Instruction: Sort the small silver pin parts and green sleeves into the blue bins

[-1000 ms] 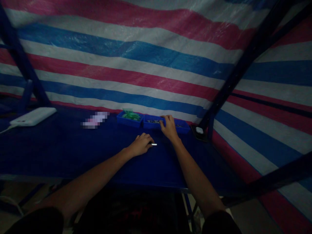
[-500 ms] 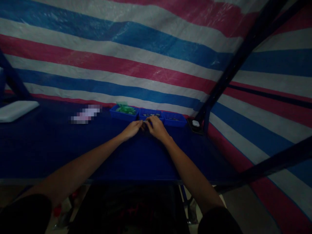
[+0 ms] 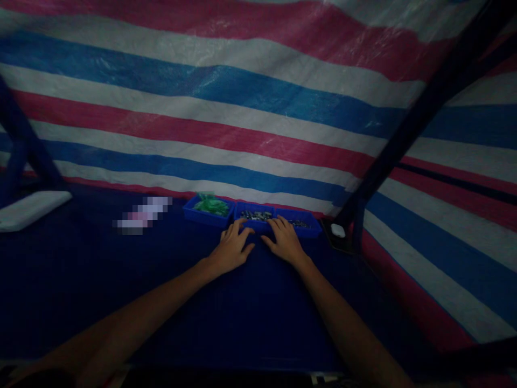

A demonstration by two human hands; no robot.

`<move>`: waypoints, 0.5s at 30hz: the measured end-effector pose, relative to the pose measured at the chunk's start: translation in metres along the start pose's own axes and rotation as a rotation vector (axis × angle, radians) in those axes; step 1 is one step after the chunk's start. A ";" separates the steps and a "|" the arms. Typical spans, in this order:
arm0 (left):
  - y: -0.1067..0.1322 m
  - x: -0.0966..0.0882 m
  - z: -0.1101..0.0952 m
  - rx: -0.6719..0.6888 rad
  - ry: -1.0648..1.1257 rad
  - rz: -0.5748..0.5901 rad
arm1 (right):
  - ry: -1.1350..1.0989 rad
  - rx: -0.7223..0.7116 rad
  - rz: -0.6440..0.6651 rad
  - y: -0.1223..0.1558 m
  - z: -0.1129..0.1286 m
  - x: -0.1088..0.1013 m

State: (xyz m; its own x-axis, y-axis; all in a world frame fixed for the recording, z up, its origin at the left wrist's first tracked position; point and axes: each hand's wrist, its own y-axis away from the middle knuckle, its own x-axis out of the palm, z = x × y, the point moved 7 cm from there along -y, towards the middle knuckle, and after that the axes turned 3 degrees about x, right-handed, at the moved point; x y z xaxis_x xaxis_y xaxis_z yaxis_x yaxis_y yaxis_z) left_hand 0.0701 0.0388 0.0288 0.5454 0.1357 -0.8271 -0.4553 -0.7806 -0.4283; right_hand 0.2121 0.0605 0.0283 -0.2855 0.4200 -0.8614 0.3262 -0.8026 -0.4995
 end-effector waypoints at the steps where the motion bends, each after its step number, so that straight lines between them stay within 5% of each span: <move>1: -0.009 0.000 -0.005 0.028 0.012 -0.031 | -0.018 -0.001 -0.010 0.002 0.000 -0.003; 5: -0.042 0.030 -0.013 0.023 0.101 0.107 | -0.043 0.208 -0.151 0.005 -0.015 -0.022; 8: -0.055 0.048 -0.011 -0.014 0.157 0.120 | 0.078 0.369 -0.122 0.009 -0.027 -0.022; 15: -0.046 0.038 0.000 0.020 0.210 0.131 | 0.204 0.436 0.070 0.017 -0.035 -0.011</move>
State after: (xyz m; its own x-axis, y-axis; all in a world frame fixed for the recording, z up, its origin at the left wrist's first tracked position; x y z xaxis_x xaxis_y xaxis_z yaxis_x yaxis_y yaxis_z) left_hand 0.1116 0.0793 0.0174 0.6141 -0.0978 -0.7832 -0.5449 -0.7704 -0.3311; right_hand 0.2524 0.0573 0.0265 -0.0800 0.3985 -0.9137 -0.0817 -0.9161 -0.3924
